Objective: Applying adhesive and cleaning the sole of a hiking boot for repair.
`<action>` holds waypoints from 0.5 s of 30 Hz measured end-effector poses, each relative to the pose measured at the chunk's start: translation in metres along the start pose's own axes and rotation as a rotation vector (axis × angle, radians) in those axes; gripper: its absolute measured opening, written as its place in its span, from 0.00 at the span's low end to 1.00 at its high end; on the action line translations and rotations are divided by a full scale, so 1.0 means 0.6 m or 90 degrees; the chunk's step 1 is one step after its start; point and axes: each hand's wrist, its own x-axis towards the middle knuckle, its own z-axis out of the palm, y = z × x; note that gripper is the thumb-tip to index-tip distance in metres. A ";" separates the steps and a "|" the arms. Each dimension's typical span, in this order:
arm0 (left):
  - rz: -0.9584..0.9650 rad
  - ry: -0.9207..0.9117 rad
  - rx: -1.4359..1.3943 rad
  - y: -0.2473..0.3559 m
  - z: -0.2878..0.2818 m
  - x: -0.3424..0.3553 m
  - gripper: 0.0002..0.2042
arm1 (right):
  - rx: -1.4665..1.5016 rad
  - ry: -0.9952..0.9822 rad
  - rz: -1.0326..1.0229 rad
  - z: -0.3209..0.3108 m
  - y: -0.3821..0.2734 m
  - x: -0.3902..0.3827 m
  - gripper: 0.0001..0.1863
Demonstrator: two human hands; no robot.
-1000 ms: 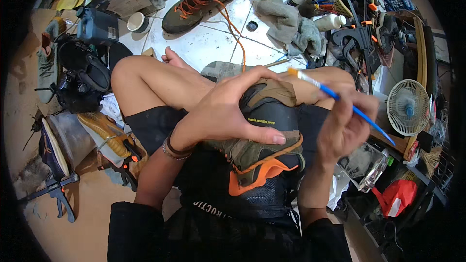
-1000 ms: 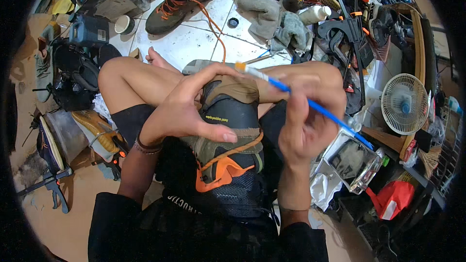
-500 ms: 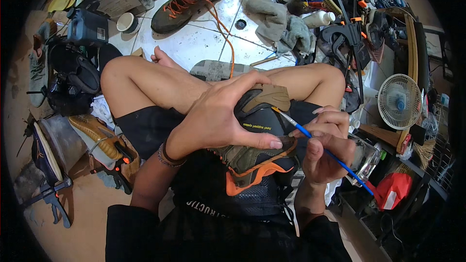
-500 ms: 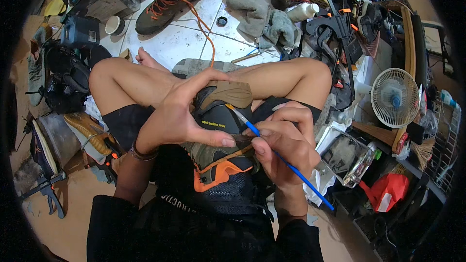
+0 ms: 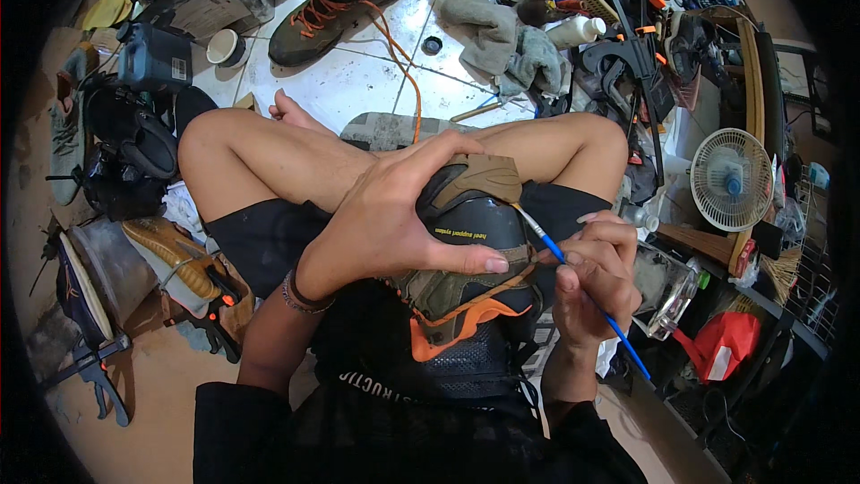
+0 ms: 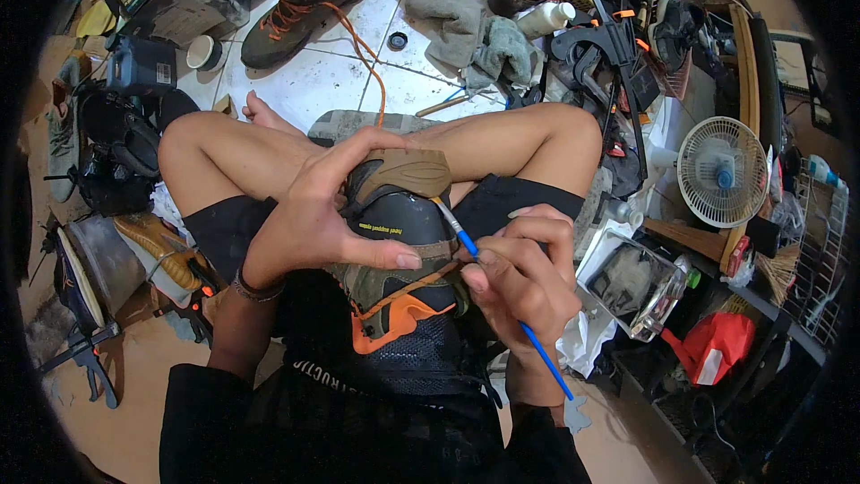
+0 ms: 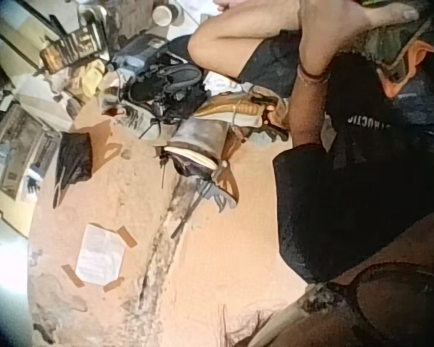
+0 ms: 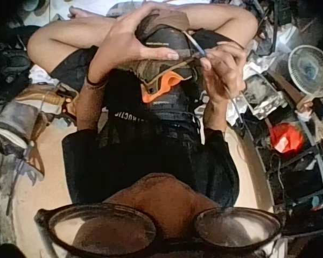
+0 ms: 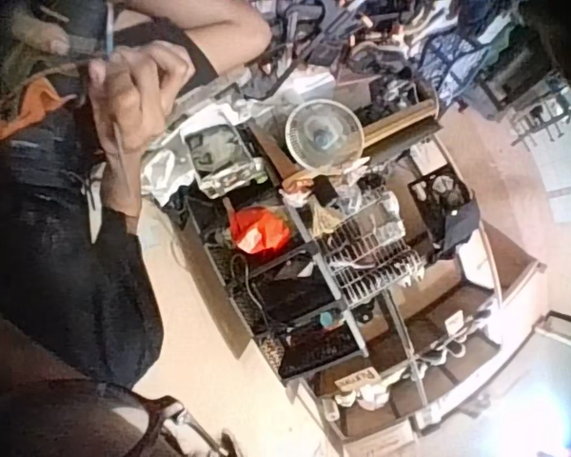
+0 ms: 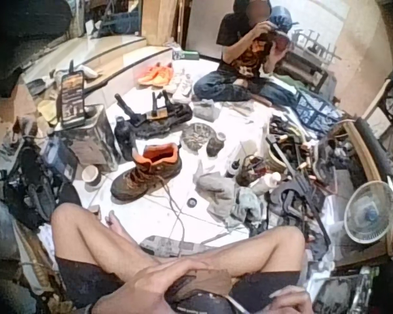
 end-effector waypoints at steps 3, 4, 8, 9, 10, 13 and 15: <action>0.020 0.023 0.009 -0.003 0.004 -0.002 0.39 | 0.004 0.003 0.016 0.003 0.008 -0.008 0.17; 0.020 0.019 0.006 -0.003 0.005 -0.001 0.39 | 0.021 0.019 0.008 0.007 0.007 -0.007 0.17; 0.013 0.005 -0.005 -0.004 0.007 0.001 0.39 | 0.068 0.037 -0.016 0.025 -0.004 0.008 0.17; 0.020 0.013 0.005 -0.003 0.007 0.000 0.39 | 0.069 0.041 -0.017 0.024 -0.004 0.008 0.17; 0.022 0.013 0.005 -0.003 0.005 0.000 0.39 | 0.067 0.037 -0.017 0.024 -0.002 0.010 0.17; -0.007 0.002 0.006 -0.002 0.002 0.000 0.39 | 0.058 0.041 -0.031 0.020 0.011 0.006 0.18; 0.017 0.025 -0.016 -0.005 0.005 -0.001 0.39 | 0.047 0.049 -0.013 0.019 0.014 -0.003 0.19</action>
